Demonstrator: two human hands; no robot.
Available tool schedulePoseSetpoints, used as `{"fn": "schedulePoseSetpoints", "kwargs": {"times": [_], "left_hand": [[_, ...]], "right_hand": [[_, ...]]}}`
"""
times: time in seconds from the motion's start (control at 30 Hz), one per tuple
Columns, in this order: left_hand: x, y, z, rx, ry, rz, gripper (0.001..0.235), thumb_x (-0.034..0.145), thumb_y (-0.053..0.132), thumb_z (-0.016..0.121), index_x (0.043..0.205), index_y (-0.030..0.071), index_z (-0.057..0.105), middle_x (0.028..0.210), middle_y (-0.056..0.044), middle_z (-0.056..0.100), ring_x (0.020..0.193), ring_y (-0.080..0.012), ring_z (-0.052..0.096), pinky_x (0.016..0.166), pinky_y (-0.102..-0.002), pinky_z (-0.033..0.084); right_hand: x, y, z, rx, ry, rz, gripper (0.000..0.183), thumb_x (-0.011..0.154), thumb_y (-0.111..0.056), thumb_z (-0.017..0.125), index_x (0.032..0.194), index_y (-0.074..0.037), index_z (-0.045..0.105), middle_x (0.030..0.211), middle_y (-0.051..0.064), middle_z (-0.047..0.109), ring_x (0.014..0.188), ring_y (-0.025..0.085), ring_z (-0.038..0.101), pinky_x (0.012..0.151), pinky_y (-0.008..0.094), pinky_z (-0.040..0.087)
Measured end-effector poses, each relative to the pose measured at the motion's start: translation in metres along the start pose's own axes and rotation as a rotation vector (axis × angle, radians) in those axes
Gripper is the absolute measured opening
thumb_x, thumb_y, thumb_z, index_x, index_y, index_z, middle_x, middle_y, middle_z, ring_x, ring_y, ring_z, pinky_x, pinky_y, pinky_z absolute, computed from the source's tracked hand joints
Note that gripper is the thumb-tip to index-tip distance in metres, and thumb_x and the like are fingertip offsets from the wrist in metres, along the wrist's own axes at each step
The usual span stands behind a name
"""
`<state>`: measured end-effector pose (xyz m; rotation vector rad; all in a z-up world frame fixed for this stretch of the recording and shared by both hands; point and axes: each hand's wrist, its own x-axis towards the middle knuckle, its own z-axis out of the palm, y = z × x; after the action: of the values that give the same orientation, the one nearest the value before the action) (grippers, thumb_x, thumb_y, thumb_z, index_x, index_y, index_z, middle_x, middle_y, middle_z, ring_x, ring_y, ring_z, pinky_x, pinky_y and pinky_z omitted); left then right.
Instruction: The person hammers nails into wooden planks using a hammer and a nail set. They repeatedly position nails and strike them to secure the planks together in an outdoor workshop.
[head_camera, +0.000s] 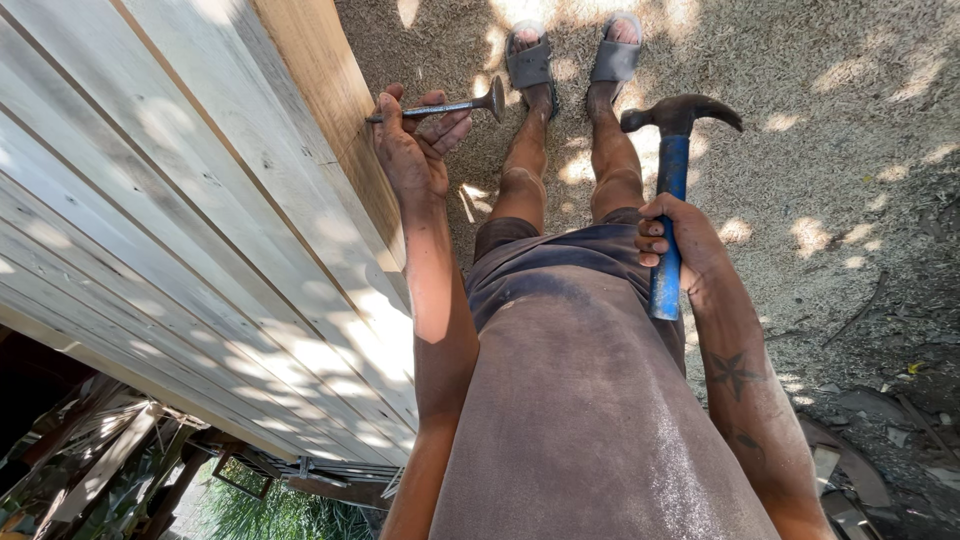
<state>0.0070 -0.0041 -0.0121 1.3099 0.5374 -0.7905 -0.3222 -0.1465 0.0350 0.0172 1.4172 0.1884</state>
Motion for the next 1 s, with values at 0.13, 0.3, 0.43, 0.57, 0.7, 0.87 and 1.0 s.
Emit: {"fn": "schedulePoseSetpoints", "kwargs": {"times": [0.13,0.3,0.43,0.57,0.7,0.87,1.0], "left_hand": [[0.000,0.000,0.000,0.007,0.027,-0.001,0.039,0.109,0.034,0.041,0.133,0.004,0.039,0.095,-0.025,0.070,0.072,-0.0363,0.078,0.061,-0.041,0.072],[0.001,-0.004,0.000,-0.016,0.008,0.009,0.040,0.109,0.034,0.042,0.135,0.004,0.039,0.095,-0.024,0.070,0.072,-0.0355,0.077,0.061,-0.041,0.072],[-0.004,-0.003,-0.002,-0.014,0.004,0.033,0.040,0.110,0.035,0.043,0.134,0.003,0.039,0.096,-0.025,0.070,0.071,-0.0345,0.077,0.061,-0.041,0.071],[-0.001,-0.008,0.007,0.024,0.013,0.032,0.041,0.110,0.034,0.044,0.132,-0.001,0.039,0.097,-0.027,0.071,0.075,-0.0365,0.078,0.063,-0.043,0.072],[-0.005,0.002,0.014,0.050,0.029,0.016,0.039,0.108,0.036,0.044,0.129,0.003,0.040,0.095,-0.024,0.071,0.072,-0.0358,0.078,0.061,-0.043,0.072],[-0.024,-0.002,0.036,0.112,-0.024,-0.052,0.042,0.108,0.038,0.043,0.130,0.002,0.040,0.093,-0.024,0.071,0.070,-0.0336,0.077,0.059,-0.042,0.071],[-0.026,0.007,0.058,0.111,-0.014,-0.098,0.044,0.109,0.038,0.042,0.130,0.000,0.040,0.092,-0.024,0.072,0.068,-0.0325,0.077,0.058,-0.041,0.071]], "right_hand": [[-0.029,-0.032,-0.004,0.068,-0.054,-0.161,0.020,0.090,-0.009,0.062,0.085,-0.015,0.044,0.060,-0.008,0.044,0.044,0.002,0.042,0.038,0.020,0.037],[-0.075,-0.061,0.055,0.282,-0.027,-0.477,0.022,0.098,-0.016,0.058,0.078,-0.014,0.050,0.059,-0.007,0.043,0.047,0.004,0.041,0.042,0.022,0.037],[-0.049,-0.006,0.131,0.207,-0.037,-0.204,0.015,0.089,-0.017,0.058,0.075,-0.016,0.052,0.054,-0.004,0.045,0.043,0.010,0.045,0.042,0.028,0.044],[-0.016,-0.001,0.085,-0.110,-0.317,0.070,0.014,0.085,-0.011,0.063,0.080,-0.015,0.051,0.057,-0.006,0.042,0.044,0.007,0.039,0.041,0.027,0.038],[-0.008,-0.034,0.020,-0.024,-0.085,-0.031,0.017,0.085,-0.014,0.058,0.074,-0.016,0.045,0.055,-0.006,0.040,0.043,0.005,0.038,0.038,0.027,0.037],[-0.019,-0.071,-0.042,0.069,-0.079,-0.052,0.028,0.089,-0.013,0.058,0.071,-0.019,0.038,0.057,-0.007,0.038,0.044,0.005,0.037,0.041,0.024,0.035],[-0.017,-0.088,-0.067,0.068,-0.025,-0.104,0.030,0.089,-0.012,0.058,0.070,-0.020,0.036,0.058,-0.008,0.038,0.045,0.003,0.037,0.042,0.023,0.035]]}}
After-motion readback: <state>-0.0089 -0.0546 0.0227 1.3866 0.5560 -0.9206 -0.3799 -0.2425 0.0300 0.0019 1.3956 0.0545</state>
